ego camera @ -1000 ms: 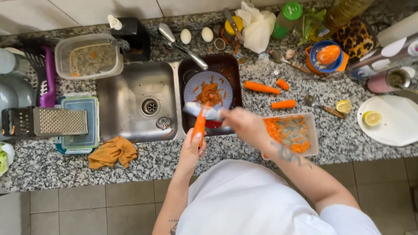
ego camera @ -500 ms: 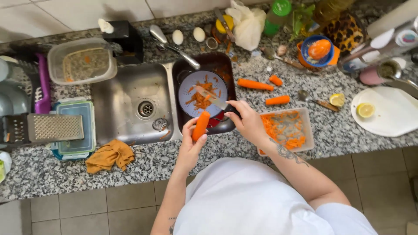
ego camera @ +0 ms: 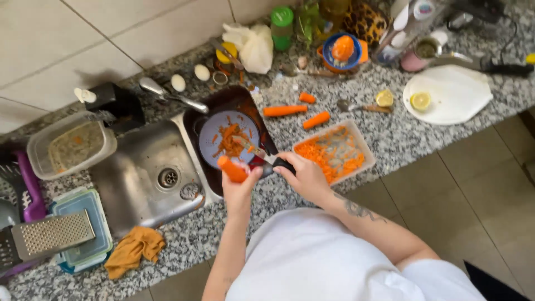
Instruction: A person retrieves a carrot from the refrigerator, peels it, and then grates it into a plastic container on a kitchen counter.
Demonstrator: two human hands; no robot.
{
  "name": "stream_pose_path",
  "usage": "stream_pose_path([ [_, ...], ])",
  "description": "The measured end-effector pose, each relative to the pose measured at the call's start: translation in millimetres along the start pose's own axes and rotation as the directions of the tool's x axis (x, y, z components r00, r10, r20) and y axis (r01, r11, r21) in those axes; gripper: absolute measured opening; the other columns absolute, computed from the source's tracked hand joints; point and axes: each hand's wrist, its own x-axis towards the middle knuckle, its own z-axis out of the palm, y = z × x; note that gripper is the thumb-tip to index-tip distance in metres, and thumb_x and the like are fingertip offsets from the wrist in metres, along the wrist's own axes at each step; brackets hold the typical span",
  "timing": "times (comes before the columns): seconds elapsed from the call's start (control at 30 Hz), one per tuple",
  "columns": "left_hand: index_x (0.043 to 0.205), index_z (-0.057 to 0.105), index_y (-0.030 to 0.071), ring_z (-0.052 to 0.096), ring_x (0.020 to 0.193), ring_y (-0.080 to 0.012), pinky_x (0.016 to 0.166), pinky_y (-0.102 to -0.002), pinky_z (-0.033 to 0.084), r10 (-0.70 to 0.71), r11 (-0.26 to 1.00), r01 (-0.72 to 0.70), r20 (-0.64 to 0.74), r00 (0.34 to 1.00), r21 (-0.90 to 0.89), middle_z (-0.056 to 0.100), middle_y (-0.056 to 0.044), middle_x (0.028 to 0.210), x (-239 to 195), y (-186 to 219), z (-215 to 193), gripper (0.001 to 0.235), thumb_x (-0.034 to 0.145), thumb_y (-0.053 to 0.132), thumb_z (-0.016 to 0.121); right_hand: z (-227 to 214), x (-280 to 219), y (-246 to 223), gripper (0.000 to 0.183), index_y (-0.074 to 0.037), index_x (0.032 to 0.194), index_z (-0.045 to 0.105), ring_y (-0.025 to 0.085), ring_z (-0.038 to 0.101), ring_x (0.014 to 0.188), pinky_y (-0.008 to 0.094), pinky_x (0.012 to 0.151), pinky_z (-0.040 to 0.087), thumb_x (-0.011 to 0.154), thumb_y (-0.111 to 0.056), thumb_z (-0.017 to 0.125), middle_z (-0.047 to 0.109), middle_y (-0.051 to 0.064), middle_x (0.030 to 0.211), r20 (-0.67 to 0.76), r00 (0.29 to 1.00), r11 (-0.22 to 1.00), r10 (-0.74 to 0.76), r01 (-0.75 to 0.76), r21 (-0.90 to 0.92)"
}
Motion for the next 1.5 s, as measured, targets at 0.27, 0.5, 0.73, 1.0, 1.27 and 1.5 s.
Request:
stream_pose_path([
  [0.27, 0.092, 0.050, 0.013, 0.050, 0.048, -0.0058, 0.043, -0.016, 0.046, 0.092, 0.981, 0.005, -0.483, 0.871, 0.196, 0.051, 0.003, 0.068, 58.1, -17.3, -30.5, 0.044, 0.068, 0.019, 0.087, -11.2, -34.2, -10.7, 0.029, -0.004, 0.113, 0.059, 0.034, 0.066, 0.092, 0.038, 0.071, 0.055, 0.092, -0.023, 0.057, 0.067, 0.017, 0.102, -0.061, 0.994, 0.996, 0.086, -0.088, -0.029],
  [0.5, 0.093, 0.050, 0.012, 0.052, 0.041, -0.0099, 0.040, -0.016, 0.045, -0.135, 0.941, 0.253, -0.435, 0.890, 0.226, 0.049, 0.000, 0.061, 45.4, -50.5, -122.9, 0.033, 0.078, 0.018, 0.079, -62.0, -86.0, 71.6, 0.029, -0.009, 0.111, 0.064, 0.031, 0.062, 0.100, 0.040, 0.084, 0.050, 0.086, -0.024, 0.066, 0.067, 0.015, 0.102, -0.482, 0.832, 0.933, 0.274, -0.351, -0.076],
  [0.73, 0.101, 0.054, 0.007, 0.060, 0.063, -0.0129, 0.060, -0.024, 0.054, -0.190, 0.903, 0.280, -0.283, 0.940, 0.326, 0.057, -0.005, 0.081, 27.0, -41.2, -37.2, 0.039, 0.075, 0.015, 0.081, -105.2, -128.6, 187.6, 0.035, -0.014, 0.121, 0.061, 0.036, 0.059, 0.098, 0.046, 0.085, 0.048, 0.087, -0.009, 0.064, 0.060, 0.012, 0.103, -0.659, 0.698, 0.778, 0.281, -0.567, -0.269],
  [1.0, 0.121, 0.051, 0.009, 0.057, 0.098, -0.0272, 0.087, -0.041, 0.042, -0.374, 0.781, 0.265, 0.085, 0.923, 0.565, 0.056, -0.017, 0.106, 64.6, -33.6, 102.5, 0.040, 0.095, 0.039, 0.055, -120.7, -85.1, 262.4, 0.048, -0.024, 0.117, 0.065, 0.030, 0.058, 0.097, 0.041, 0.088, 0.045, 0.074, -0.002, 0.071, 0.058, 0.003, 0.098, -0.510, 0.840, 0.880, 0.185, -0.372, -0.295],
  [1.27, 0.118, 0.058, 0.006, 0.059, 0.098, -0.0315, 0.088, -0.042, 0.046, -0.143, 0.743, 0.046, 0.092, 0.985, 0.668, 0.055, -0.019, 0.107, 65.6, -35.4, 155.1, 0.043, 0.083, 0.026, 0.073, -151.8, -31.3, 229.9, 0.033, -0.019, 0.113, 0.065, 0.025, 0.051, 0.096, 0.040, 0.087, 0.041, 0.081, -0.015, 0.071, 0.054, 0.004, 0.100, -0.387, 0.921, 0.864, -0.053, -0.152, -0.481],
  [1.5, 0.106, 0.063, 0.007, 0.058, 0.088, -0.0162, 0.080, -0.028, 0.047, 0.021, 0.844, -0.115, 0.182, 0.983, 0.524, 0.063, -0.007, 0.095, 31.3, -21.8, 155.6, 0.048, 0.064, 0.012, 0.085, -91.6, 42.7, 139.8, 0.037, -0.014, 0.114, 0.061, 0.014, 0.063, 0.079, 0.024, 0.062, 0.053, 0.080, -0.018, 0.073, 0.063, 0.004, 0.095, 0.007, 0.999, 0.831, 0.050, -0.046, 0.555],
])
